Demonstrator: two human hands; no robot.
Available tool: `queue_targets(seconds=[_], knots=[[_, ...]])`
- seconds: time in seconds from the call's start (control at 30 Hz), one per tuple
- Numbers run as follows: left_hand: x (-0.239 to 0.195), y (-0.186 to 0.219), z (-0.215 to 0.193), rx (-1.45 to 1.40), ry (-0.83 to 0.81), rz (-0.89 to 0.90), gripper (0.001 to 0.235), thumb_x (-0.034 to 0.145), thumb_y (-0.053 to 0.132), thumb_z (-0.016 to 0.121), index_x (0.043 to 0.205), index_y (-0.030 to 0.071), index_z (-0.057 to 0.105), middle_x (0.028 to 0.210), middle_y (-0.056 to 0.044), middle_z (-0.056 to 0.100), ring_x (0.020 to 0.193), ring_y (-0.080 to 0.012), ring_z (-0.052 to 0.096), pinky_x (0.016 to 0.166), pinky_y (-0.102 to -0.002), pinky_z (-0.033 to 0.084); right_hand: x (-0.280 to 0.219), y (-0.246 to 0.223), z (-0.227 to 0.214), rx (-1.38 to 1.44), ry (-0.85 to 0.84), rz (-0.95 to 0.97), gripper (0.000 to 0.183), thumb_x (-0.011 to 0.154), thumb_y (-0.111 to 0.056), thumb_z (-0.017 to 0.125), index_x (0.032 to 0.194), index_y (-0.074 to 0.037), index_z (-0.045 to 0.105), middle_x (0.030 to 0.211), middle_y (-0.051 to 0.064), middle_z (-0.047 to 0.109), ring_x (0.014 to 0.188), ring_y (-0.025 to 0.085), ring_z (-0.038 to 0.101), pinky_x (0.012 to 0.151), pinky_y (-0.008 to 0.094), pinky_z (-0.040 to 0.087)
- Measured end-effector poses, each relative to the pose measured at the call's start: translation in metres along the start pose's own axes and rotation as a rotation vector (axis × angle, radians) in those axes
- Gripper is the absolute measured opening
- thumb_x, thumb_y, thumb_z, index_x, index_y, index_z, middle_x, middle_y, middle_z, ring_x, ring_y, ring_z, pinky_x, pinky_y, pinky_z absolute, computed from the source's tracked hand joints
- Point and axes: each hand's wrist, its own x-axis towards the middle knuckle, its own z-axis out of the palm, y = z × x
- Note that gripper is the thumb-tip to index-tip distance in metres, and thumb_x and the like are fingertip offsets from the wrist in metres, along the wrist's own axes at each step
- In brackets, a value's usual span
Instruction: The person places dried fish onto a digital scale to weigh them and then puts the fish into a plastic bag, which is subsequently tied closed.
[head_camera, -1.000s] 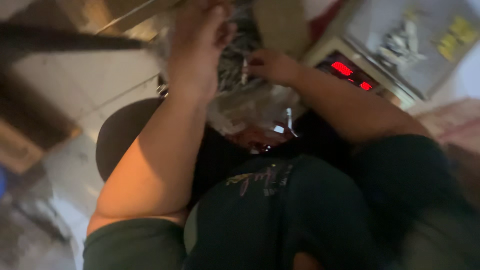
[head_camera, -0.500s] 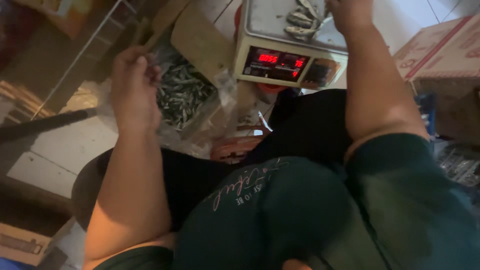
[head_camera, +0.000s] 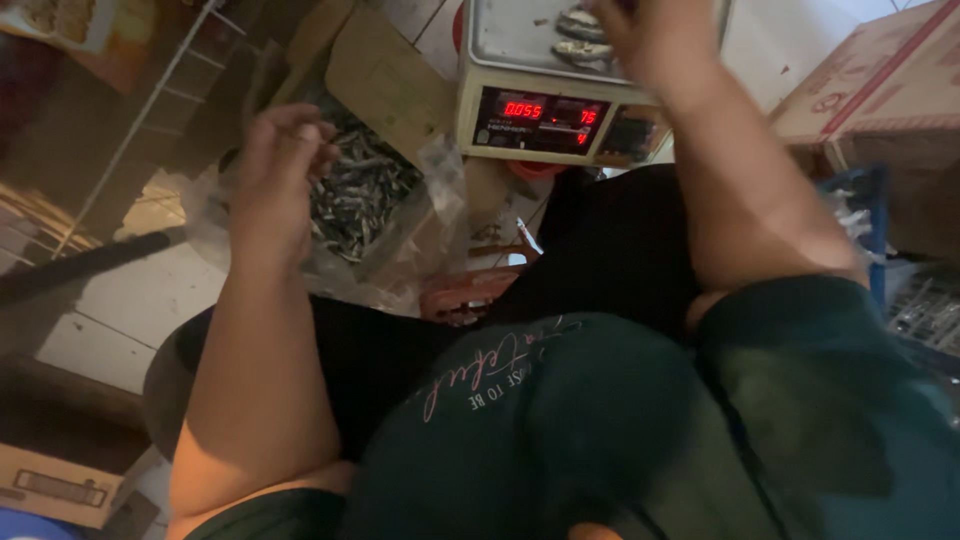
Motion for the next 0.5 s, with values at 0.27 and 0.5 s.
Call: queue_targets(seconds=[0.27, 0.5], knots=[[0.003, 0.005, 0.006, 0.059, -0.037, 0.151, 0.023, 0.109, 0.014, 0.058, 0.130, 0.003, 0.058, 0.109, -0.005, 0.064, 0.099, -0.0138, 0.062, 0.093, -0.029, 0.050, -0.072, -0.157, -0.036, 0.295, -0.559, -0.194, 0.041, 0.091, -0.017, 0.064, 0.131, -0.013, 0.067, 0.131, 0.016, 0.069, 0.118, 0.034, 0.065, 0.098, 0.045, 0.052], [-0.006, 0.009, 0.001, 0.030, 0.008, 0.200, 0.024, 0.105, 0.008, 0.061, 0.129, 0.005, 0.057, 0.110, -0.001, 0.064, 0.101, -0.0119, 0.062, 0.094, -0.027, 0.050, -0.114, -0.182, 0.036, 0.016, -1.174, -0.254, 0.046, 0.092, -0.031, 0.067, 0.135, -0.016, 0.060, 0.122, 0.018, 0.066, 0.115, 0.038, 0.063, 0.094, 0.050, 0.053]])
